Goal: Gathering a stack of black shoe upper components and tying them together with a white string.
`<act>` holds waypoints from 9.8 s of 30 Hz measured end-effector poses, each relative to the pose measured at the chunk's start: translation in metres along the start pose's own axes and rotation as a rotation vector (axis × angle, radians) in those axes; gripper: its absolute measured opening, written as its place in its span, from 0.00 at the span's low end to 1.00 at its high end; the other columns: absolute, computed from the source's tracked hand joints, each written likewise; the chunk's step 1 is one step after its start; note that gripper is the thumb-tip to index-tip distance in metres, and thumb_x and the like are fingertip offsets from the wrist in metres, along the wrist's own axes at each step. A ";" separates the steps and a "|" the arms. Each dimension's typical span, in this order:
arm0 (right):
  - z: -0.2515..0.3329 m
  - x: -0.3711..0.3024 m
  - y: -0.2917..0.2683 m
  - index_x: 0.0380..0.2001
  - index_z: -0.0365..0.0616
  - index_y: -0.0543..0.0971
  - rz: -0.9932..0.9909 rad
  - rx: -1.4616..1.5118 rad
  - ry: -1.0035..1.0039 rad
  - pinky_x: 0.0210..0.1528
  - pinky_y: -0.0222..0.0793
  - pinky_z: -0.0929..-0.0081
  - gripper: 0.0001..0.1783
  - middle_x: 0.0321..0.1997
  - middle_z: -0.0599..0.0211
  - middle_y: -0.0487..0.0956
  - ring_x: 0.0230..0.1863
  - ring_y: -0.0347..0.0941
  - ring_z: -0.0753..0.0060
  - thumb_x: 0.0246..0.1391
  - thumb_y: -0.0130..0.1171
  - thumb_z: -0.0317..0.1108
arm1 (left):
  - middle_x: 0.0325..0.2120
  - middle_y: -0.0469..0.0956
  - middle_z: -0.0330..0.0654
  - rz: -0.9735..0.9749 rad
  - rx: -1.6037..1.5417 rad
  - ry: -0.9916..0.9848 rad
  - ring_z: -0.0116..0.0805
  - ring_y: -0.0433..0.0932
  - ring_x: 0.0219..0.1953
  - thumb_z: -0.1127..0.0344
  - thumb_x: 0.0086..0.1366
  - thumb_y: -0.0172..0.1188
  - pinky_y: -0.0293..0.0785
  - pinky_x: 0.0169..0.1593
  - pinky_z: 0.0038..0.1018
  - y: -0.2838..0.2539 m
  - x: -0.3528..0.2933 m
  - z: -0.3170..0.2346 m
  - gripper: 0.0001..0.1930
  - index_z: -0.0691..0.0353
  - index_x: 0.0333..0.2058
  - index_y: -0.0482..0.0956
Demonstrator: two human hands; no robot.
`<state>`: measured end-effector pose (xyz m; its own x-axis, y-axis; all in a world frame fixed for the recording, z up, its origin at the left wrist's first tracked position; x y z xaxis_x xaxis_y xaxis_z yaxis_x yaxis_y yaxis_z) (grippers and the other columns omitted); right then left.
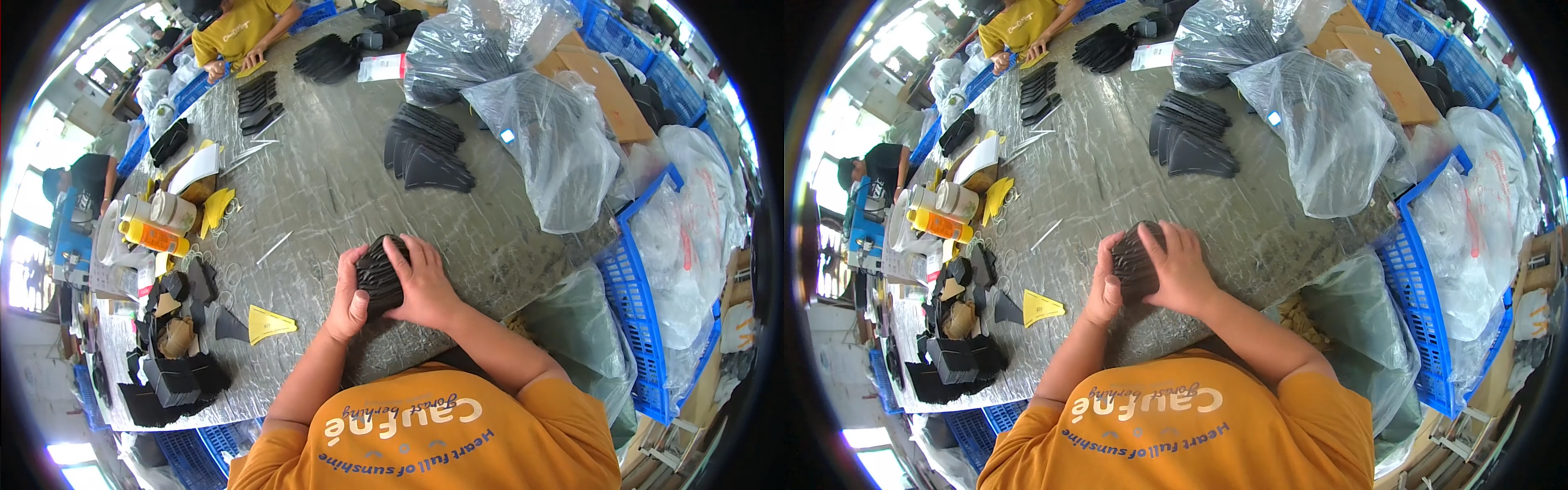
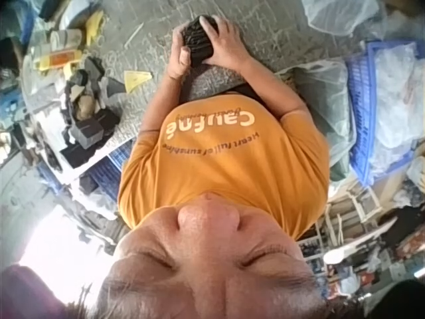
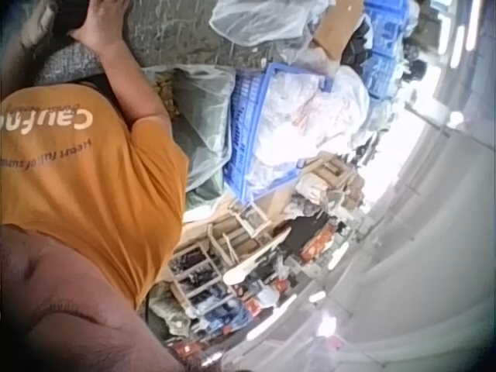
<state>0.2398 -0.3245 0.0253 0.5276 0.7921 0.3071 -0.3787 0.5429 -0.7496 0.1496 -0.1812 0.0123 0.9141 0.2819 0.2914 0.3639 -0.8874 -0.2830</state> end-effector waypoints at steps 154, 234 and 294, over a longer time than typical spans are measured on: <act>0.047 0.014 0.046 0.67 0.53 0.57 0.486 0.187 -0.285 0.72 0.45 0.51 0.65 0.72 0.40 0.41 0.72 0.40 0.32 0.22 0.80 0.48 | 0.43 0.77 0.46 -0.676 -0.430 -0.485 0.33 0.75 0.45 0.60 0.72 0.44 0.71 0.52 0.27 -0.074 -0.092 -0.014 0.18 0.68 0.49 0.73; 0.095 -0.004 0.037 0.60 0.48 0.66 0.595 0.237 -0.458 0.70 0.40 0.43 0.39 0.65 0.60 0.62 0.71 0.51 0.53 0.41 0.65 0.40 | 0.39 0.77 0.45 0.405 -0.048 -0.557 0.37 0.75 0.44 0.59 0.50 0.74 0.68 0.50 0.28 -0.141 -0.063 -0.018 0.24 0.69 0.42 0.80; 0.093 -0.009 0.036 0.60 0.51 0.67 0.523 0.214 -0.473 0.70 0.44 0.45 0.47 0.64 0.59 0.61 0.68 0.52 0.51 0.30 0.71 0.42 | 0.52 0.71 0.57 0.456 0.018 -0.509 0.47 0.71 0.55 0.56 0.47 0.75 0.63 0.59 0.34 -0.136 -0.064 -0.031 0.26 0.65 0.42 0.81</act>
<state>0.1513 -0.2862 0.0502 -0.1284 0.9719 0.1975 -0.6568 0.0659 -0.7512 0.0358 -0.0904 0.0603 0.9453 0.0211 -0.3255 -0.0791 -0.9533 -0.2915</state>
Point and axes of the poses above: each hand's wrist, its own x-axis towards the middle knuckle, its own y-axis out of the palm, z = x × y, the point moved 3 cm from there along x, towards the middle knuckle
